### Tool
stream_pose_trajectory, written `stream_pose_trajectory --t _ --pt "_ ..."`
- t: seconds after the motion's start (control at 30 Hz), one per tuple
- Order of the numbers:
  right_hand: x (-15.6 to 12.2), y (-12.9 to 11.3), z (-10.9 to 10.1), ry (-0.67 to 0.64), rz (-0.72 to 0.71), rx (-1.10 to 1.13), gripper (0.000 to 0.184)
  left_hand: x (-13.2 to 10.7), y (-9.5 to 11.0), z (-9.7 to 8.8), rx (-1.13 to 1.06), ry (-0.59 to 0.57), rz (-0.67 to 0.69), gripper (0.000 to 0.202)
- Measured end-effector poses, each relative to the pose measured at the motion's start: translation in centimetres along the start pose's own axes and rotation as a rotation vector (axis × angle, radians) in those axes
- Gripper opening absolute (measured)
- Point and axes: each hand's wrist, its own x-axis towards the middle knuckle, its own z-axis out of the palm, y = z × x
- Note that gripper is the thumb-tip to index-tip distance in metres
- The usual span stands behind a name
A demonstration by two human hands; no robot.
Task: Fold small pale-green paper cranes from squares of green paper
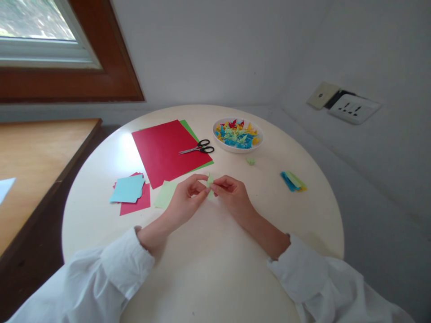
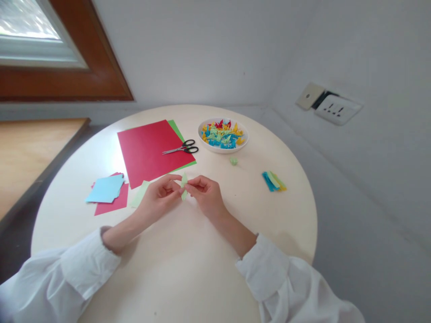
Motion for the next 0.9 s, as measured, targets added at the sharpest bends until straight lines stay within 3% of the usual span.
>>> stream_pose_trajectory --t 0.3,0.57,0.9 --pt "0.10 0.13 -0.04 -0.038 -0.004 0.038 0.011 0.12 -0.06 0.03 -0.003 0.065 -0.003 0.018" --pt "-0.02 0.26 0.02 -0.015 -0.005 0.079 0.012 0.09 0.83 0.01 -0.001 0.056 -0.038 0.015" --pt "0.03 0.05 -0.03 -0.020 0.010 0.043 0.006 0.29 0.40 -0.23 0.054 0.049 0.009 0.005"
